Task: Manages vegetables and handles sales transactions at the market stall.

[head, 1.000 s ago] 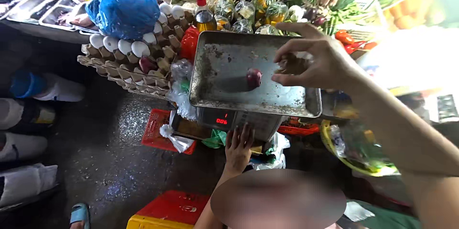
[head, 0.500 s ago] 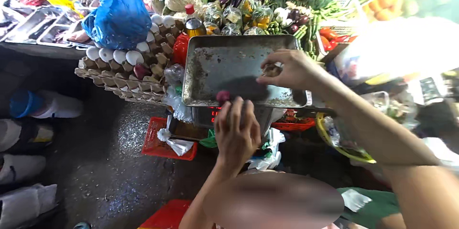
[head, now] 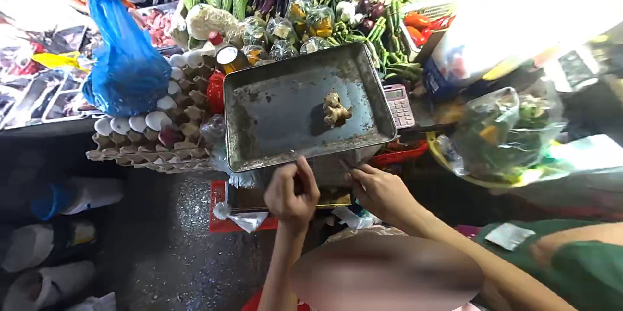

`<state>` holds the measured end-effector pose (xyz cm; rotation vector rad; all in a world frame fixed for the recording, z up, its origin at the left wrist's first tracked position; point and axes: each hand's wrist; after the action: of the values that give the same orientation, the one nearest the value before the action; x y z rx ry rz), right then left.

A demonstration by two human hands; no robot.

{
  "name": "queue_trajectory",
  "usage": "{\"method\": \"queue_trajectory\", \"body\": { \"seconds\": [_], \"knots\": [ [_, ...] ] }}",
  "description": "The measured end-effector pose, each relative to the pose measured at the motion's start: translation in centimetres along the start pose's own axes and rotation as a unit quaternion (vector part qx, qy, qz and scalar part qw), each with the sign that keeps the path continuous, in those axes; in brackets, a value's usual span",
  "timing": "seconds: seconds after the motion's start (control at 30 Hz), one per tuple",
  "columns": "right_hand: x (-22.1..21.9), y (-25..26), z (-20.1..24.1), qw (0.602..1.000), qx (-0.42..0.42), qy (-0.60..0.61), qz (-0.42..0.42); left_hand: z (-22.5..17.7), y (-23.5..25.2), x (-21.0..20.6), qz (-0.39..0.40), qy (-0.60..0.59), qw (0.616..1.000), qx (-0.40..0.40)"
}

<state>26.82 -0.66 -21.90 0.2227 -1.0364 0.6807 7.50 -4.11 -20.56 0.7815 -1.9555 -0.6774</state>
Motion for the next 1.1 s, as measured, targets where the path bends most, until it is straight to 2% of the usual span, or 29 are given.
{"method": "queue_trajectory", "body": {
  "seconds": [0.1,0.23,0.43,0.53,0.63,0.8,1.1],
  "knots": [
    [-2.8,0.3,-0.6,0.994,-0.010,-0.089,-0.067,0.2,-6.7,-1.8,0.057,0.017,0.998,-0.018],
    [-2.8,0.4,-0.1,0.990,0.007,-0.089,-0.109,1.8,-11.6,-3.5,0.180,0.105,0.978,-0.006],
    [-3.7,0.1,0.2,0.993,0.051,-0.052,-0.095,1.5,-11.5,-3.6,0.262,0.175,0.949,0.000],
    [-3.8,0.2,0.6,0.992,0.062,-0.050,-0.097,1.1,-11.7,-3.5,0.279,0.172,0.944,0.030],
    [-3.6,0.1,0.8,0.991,0.072,-0.041,-0.110,0.8,-11.8,-3.2,0.293,0.171,0.940,0.023],
    [-3.6,0.0,0.6,0.991,0.064,-0.047,-0.108,0.8,-11.5,-3.0,0.283,0.148,0.947,0.022],
    [-4.1,0.1,0.0,0.992,0.052,-0.061,-0.098,-0.4,-10.4,-2.8,0.363,0.174,0.912,0.081]
  ]
}}
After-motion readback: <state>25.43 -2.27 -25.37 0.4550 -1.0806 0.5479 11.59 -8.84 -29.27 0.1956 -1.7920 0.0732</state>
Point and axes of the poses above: each hand's wrist, its own y-axis towards the middle knuckle, its own x-axis out of the back of the hand, z = x × y, and after that the axes turned 11 degrees about z, right-handed
